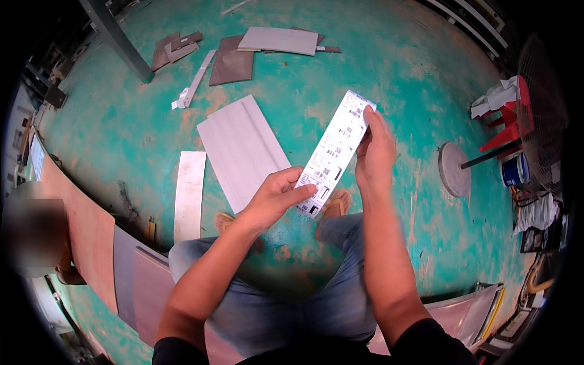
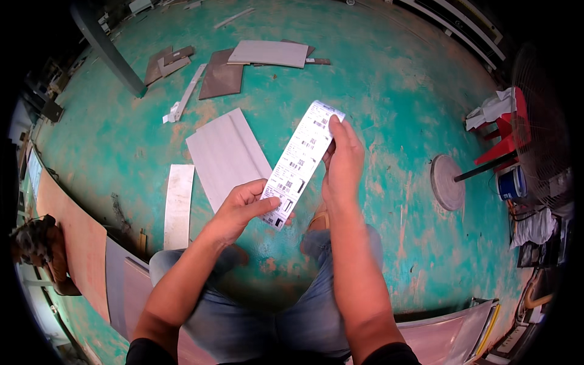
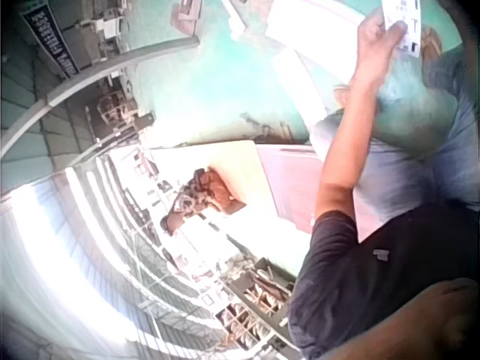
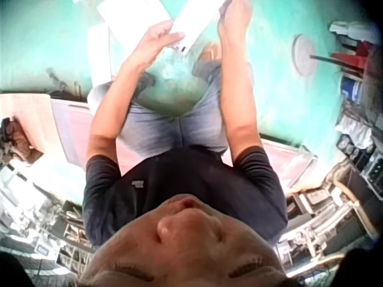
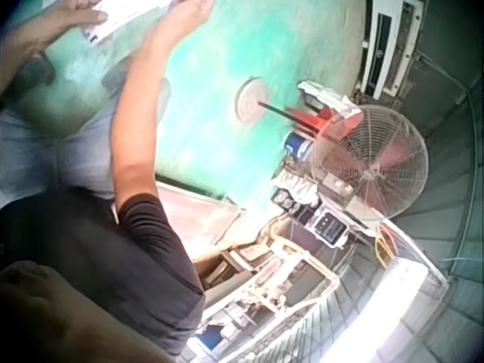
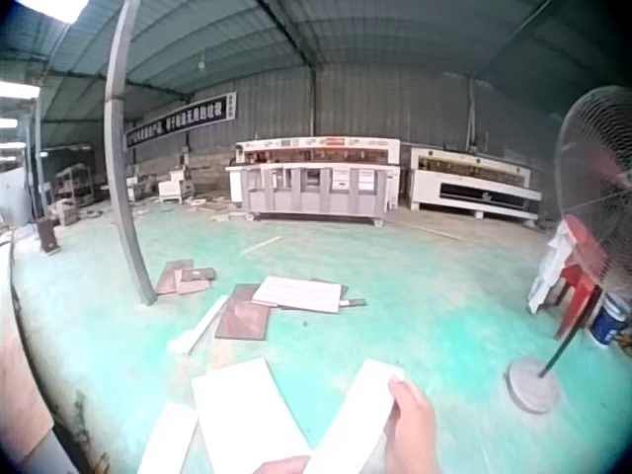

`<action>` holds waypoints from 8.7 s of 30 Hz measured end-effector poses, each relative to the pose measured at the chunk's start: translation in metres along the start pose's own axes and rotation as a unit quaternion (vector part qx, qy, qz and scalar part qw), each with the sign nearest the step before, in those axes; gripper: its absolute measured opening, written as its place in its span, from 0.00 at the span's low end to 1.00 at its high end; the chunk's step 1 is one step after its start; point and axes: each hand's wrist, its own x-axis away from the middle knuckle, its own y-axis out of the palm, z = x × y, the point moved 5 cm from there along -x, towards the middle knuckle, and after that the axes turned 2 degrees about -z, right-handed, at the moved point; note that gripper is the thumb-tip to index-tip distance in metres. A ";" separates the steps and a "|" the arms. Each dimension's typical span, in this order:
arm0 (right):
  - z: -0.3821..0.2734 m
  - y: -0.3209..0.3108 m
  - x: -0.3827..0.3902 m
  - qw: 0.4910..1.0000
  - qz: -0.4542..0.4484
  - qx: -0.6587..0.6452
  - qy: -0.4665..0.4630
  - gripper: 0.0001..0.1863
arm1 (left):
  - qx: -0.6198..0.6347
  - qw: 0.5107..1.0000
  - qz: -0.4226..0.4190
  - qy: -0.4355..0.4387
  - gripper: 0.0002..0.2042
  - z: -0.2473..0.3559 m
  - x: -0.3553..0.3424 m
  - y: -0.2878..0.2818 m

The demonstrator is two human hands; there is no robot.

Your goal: The person is holding a sheet of labels, peeling off a single label by hand, and applying it onto a white wood panel.

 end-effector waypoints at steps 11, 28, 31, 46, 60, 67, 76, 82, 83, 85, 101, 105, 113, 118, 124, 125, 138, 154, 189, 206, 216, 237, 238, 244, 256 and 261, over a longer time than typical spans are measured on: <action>0.011 0.060 0.046 0.969 -0.188 0.067 0.147 0.18 | 0.084 0.991 0.078 0.062 0.18 0.028 0.028 0.002; 0.030 0.047 0.042 0.975 -0.152 0.019 0.162 0.16 | 0.057 0.995 0.077 0.025 0.23 0.010 0.029 0.002; 0.027 0.049 0.043 0.976 -0.159 0.010 0.149 0.15 | 0.105 0.991 0.074 0.030 0.25 0.005 0.027 -0.001; 0.030 0.053 0.050 0.969 -0.182 0.055 0.155 0.13 | 0.277 0.960 -0.022 0.023 0.32 0.004 0.020 0.013; 0.031 0.059 0.052 0.970 -0.189 0.059 0.144 0.14 | 0.294 0.954 -0.032 0.045 0.31 0.000 0.021 0.008; 0.027 0.054 0.047 0.975 -0.176 0.048 0.128 0.14 | 0.267 0.963 -0.023 0.029 0.29 0.001 0.023 0.015; 0.022 0.047 0.041 0.983 -0.145 0.005 0.111 0.13 | 0.220 0.975 -0.021 0.002 0.29 -0.007 0.027 0.016; 0.014 0.039 0.033 0.988 -0.119 0.001 0.094 0.16 | 0.177 0.984 -0.025 -0.017 0.29 -0.017 0.024 0.014; 0.013 0.039 0.033 0.990 -0.107 0.002 0.096 0.17 | 0.168 0.985 -0.025 -0.021 0.29 -0.018 0.024 0.014; 0.022 0.028 0.029 0.990 -0.110 0.000 0.090 0.17 | 0.180 0.981 0.049 -0.044 0.28 -0.024 0.026 0.018; 0.048 0.057 0.043 0.959 -0.270 0.050 0.071 0.17 | 0.030 0.995 0.093 0.033 0.21 -0.005 0.025 0.005; 0.060 0.071 0.042 0.951 -0.303 -0.011 0.058 0.17 | -0.004 0.994 0.103 0.025 0.18 -0.022 0.023 -0.018; 0.008 -0.008 0.020 0.981 -0.192 0.001 0.011 0.19 | -0.157 0.985 -0.029 -0.061 0.18 -0.070 -0.004 -0.016; 0.003 -0.082 0.040 0.997 -0.066 -0.032 -0.020 0.19 | -0.287 0.939 -0.063 -0.180 0.15 -0.115 -0.012 -0.044; 0.010 -0.135 0.059 0.999 -0.026 0.025 -0.017 0.20 | -0.346 0.915 -0.134 -0.160 0.13 -0.117 -0.024 -0.012; 0.006 -0.137 0.059 0.998 -0.030 0.046 -0.032 0.19 | -0.352 0.912 -0.150 -0.144 0.14 -0.113 -0.030 -0.008; -0.050 -0.164 0.099 0.949 -0.176 0.260 0.019 0.24 | -0.045 0.991 -0.121 -0.041 0.31 -0.117 -0.122 0.092; -0.020 -0.286 0.156 0.975 -0.122 0.130 0.130 0.28 | -0.065 0.983 -0.151 -0.083 0.15 -0.138 -0.148 0.253; -0.161 -0.400 0.092 0.927 0.050 0.313 -0.202 0.11 | -0.126 0.983 -0.100 0.091 0.07 -0.128 -0.247 0.345; -0.188 -0.382 0.114 0.969 0.051 0.218 -0.100 0.13 | -0.118 0.981 -0.125 0.093 0.07 -0.106 -0.213 0.362; -0.192 -0.377 0.118 0.954 0.059 0.276 -0.105 0.12 | -0.099 0.988 -0.105 0.062 0.14 -0.112 -0.213 0.361; -0.197 -0.364 0.118 0.940 0.084 0.270 -0.191 0.09 | -0.107 0.982 -0.114 0.104 0.08 -0.104 -0.213 0.359; -0.194 -0.366 0.117 0.942 0.075 0.263 -0.193 0.09 | -0.111 0.982 -0.115 0.098 0.08 -0.106 -0.213 0.359; -0.179 -0.377 0.114 0.970 0.075 0.202 -0.116 0.10 | -0.108 0.985 -0.096 0.095 0.07 -0.120 -0.215 0.356; -0.159 -0.362 0.114 0.974 -0.019 0.226 -0.006 0.13 | -0.139 0.972 -0.024 0.188 0.06 -0.113 -0.219 0.347; -0.166 -0.372 0.111 0.976 0.042 0.202 -0.074 0.12 | -0.083 0.983 -0.056 0.153 0.10 -0.102 -0.215 0.357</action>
